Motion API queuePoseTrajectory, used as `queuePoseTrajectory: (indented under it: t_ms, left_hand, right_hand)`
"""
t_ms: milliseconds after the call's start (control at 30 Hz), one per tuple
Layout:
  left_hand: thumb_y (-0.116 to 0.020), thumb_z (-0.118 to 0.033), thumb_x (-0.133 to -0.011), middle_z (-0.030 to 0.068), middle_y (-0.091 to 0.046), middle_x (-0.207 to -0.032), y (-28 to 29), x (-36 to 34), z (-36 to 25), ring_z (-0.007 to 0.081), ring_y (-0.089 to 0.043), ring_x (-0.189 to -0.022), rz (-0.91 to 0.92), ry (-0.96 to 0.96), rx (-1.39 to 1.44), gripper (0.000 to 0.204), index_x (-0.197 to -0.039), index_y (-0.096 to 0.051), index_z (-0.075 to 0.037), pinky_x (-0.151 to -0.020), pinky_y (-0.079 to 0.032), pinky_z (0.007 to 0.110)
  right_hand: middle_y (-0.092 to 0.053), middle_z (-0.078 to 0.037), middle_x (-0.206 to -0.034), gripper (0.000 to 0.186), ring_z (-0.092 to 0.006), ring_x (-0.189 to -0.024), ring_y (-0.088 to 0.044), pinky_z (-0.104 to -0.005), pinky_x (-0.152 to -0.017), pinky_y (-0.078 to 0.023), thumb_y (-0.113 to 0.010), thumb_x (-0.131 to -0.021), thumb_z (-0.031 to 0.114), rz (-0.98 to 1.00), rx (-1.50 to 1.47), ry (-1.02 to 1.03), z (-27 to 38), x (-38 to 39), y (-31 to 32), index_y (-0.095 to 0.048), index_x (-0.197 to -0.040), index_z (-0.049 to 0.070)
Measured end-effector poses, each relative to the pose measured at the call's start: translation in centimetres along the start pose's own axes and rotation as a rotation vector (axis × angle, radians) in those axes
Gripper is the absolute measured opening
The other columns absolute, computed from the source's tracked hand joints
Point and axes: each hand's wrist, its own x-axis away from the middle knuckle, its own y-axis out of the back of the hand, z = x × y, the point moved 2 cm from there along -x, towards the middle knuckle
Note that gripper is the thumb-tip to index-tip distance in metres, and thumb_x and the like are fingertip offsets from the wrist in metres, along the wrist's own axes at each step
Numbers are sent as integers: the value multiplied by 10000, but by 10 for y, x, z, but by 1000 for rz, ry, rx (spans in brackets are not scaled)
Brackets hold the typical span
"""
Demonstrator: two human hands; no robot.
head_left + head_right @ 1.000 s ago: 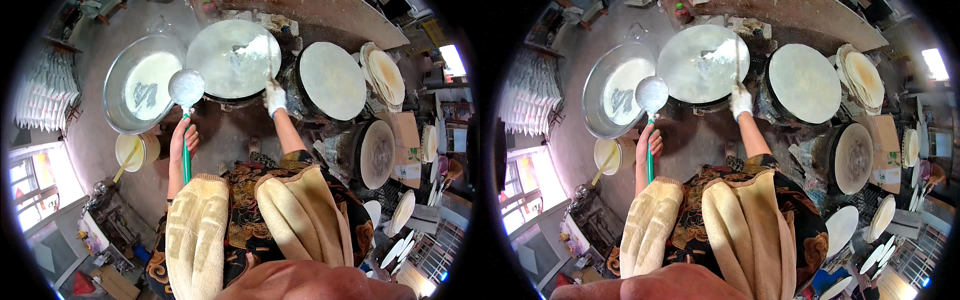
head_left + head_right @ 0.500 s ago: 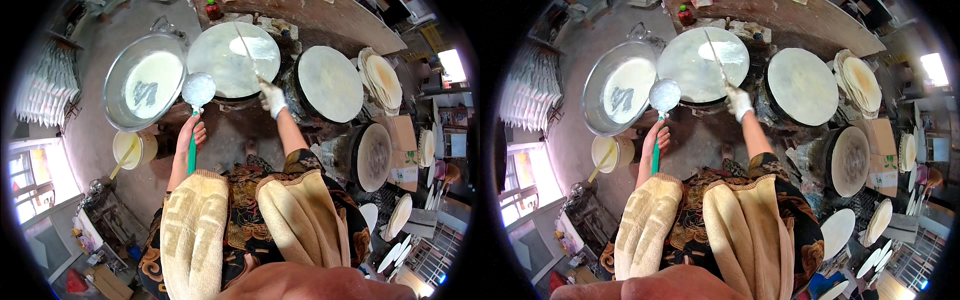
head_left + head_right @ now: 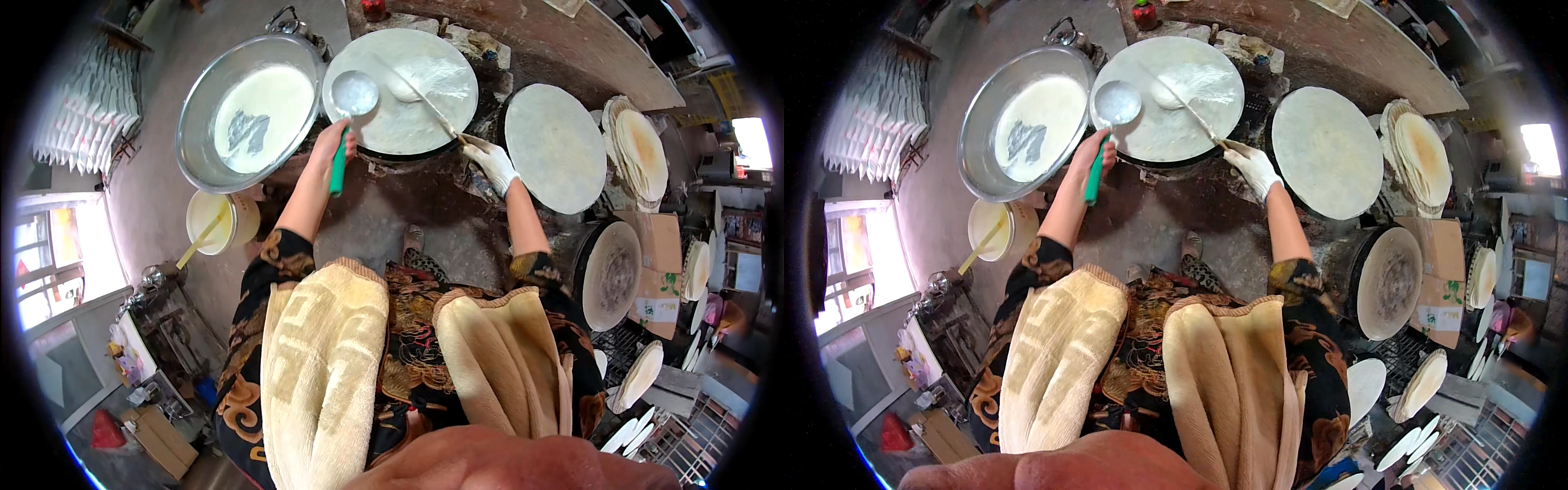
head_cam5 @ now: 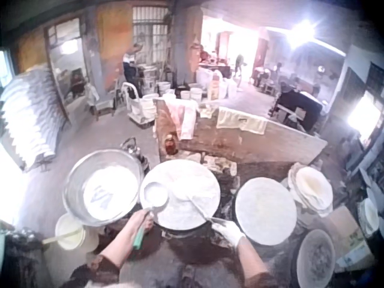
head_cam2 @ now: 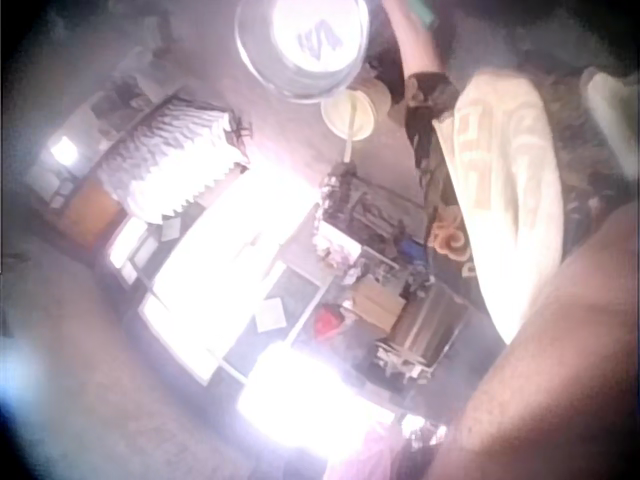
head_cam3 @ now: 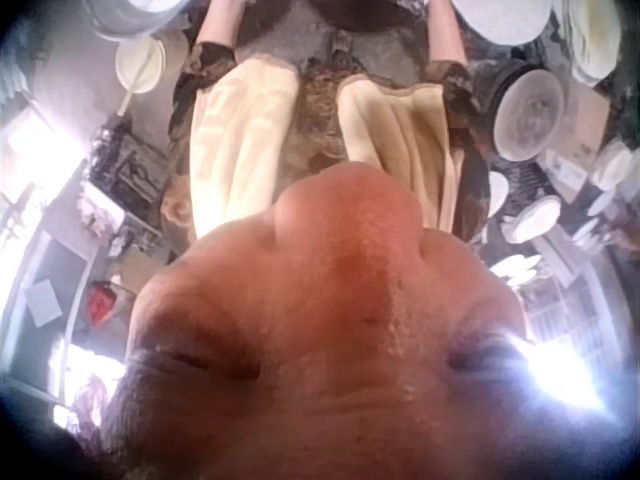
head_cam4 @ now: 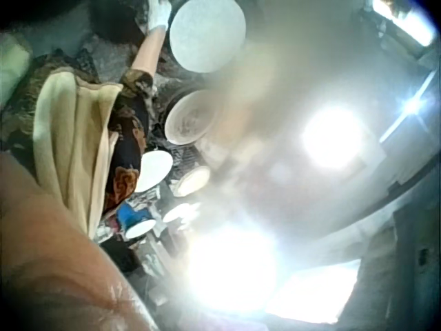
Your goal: The person ladles batter onto a hot griddle, spreads it into a thin circle with a wooden spreader, and flips the crepe to cook the other side. They then remove the finished crepe and place it on a stack, repeating the process continuously.
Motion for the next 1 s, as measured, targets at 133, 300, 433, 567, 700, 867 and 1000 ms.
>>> queuePoseTrajectory:
  t_ms: [133, 300, 433, 567, 700, 867, 1000]
  left_hand:
    - [-509, -244, -936, -4, -481, -612, -50, -41, -5, 96, -431, -450, -92, -167, -207, 183, -888, -496, -68, -403, -392, 249]
    - [-492, -206, -924, 11, -498, -637, -74, -53, 7, 113, -458, -465, -169, -276, -245, 198, -1000, -507, -24, -414, -421, 268]
    - [-470, -174, -919, 67, -501, -656, -74, -57, 16, 160, -487, -470, -168, -289, -189, 225, -1051, -466, 8, -419, -439, 312]
    - [-465, -184, -927, 62, -494, -657, -95, -56, 26, 151, -473, -477, -202, -224, -82, 191, -1004, -459, -10, -413, -427, 297]
    - [-494, -249, -943, 7, -419, -584, -61, -60, 18, 101, -392, -444, -2, -26, 367, 233, -829, -424, -59, -375, -342, 249]
    - [-500, -329, -945, -45, -315, -509, -61, -5, 10, 76, -311, -409, 219, -9, 423, 344, -704, -379, -116, -359, -258, 216]
    - [-523, -256, -953, -52, -351, -531, -62, 28, -10, 46, -322, -397, 390, -109, 486, 173, -921, -471, -94, -328, -267, 187]
  right_hand:
    - [-477, 3, -613, 434, -85, -432, -412, -251, -344, -338, -538, -913, 311, -316, -442, -204, -21, 14, -47, -474, -1338, 254]
    - [-490, -7, -638, 409, -90, -433, -389, -238, -378, -354, -498, -927, 348, -109, -369, -182, 4, 16, -122, -504, -1321, 236]
    - [-476, 7, -639, 411, -75, -468, -396, -225, -385, -330, -503, -925, 343, -182, -330, -124, 11, 5, -83, -513, -1323, 241]
    - [-471, -1, -630, 413, -93, -442, -389, -239, -386, -323, -504, -928, 386, -151, -300, -69, -22, -5, -117, -522, -1306, 220]
    - [-488, 3, -637, 419, -80, -445, -390, -224, -388, -338, -513, -927, 360, -70, -373, -170, 27, 17, -110, -513, -1322, 222]
    - [-591, -47, -703, 463, -104, -504, -494, -272, -465, -440, -518, -916, 312, -212, -95, -92, 14, 22, -86, -490, -1343, 136]
    - [-667, -106, -919, 465, -143, -645, -582, -313, -620, -509, -548, -899, 310, 1, 108, 43, -4, 38, -137, -522, -1303, 81]
